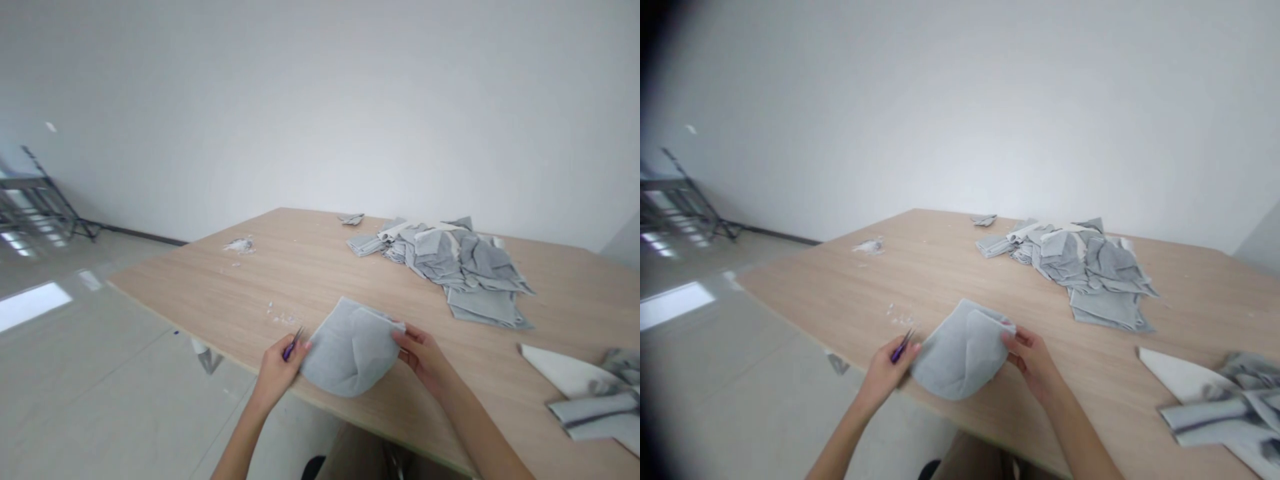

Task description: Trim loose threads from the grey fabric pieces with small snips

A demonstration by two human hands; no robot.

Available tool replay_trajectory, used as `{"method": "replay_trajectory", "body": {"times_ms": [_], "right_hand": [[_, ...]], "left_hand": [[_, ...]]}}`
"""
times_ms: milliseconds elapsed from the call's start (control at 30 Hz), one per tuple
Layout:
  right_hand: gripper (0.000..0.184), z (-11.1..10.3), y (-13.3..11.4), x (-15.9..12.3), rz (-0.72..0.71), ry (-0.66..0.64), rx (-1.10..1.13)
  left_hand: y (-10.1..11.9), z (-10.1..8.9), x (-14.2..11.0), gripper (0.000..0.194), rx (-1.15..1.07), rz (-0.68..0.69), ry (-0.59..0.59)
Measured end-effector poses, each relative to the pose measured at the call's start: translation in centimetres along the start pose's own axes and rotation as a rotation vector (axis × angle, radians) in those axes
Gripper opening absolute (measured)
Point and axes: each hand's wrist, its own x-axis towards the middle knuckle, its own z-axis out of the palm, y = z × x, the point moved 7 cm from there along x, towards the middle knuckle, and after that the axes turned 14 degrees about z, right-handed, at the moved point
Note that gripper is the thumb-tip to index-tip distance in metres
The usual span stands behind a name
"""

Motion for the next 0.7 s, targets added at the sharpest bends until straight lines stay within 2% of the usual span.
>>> {"method": "replay_trajectory", "body": {"times_ms": [67, 167, 267, 400, 600, 700], "right_hand": [[0.061, -2.9, 1.0, -1.8, 0.033, 0.067, 0.047], [0.067, -7.4, 2.7, -5.2, 0.018, 0.269, 0.046], [0.062, -10.1, 4.6, -8.6, -0.02, 0.376, -0.036], [0.05, -10.8, 6.9, -11.6, -0.029, 0.375, -0.13], [0.056, -10.9, 9.2, -14.2, 0.073, 0.513, -0.014], [0.055, -10.9, 9.4, -15.3, 0.069, 0.523, -0.046]], "left_hand": [[1.2, 1.3, -0.2, 0.043, -0.006, 0.025, -0.064], [2.9, 3.2, -0.7, 0.042, 0.016, 0.055, -0.16], [4.1, 4.5, -1.4, 0.035, 0.179, 0.095, -0.287], [4.7, 5.0, -2.2, 0.036, 0.347, 0.137, -0.411], [6.1, 4.6, -3.1, 0.044, 0.385, 0.181, -0.507], [6.3, 4.5, -3.7, 0.046, 0.37, 0.167, -0.54]]}}
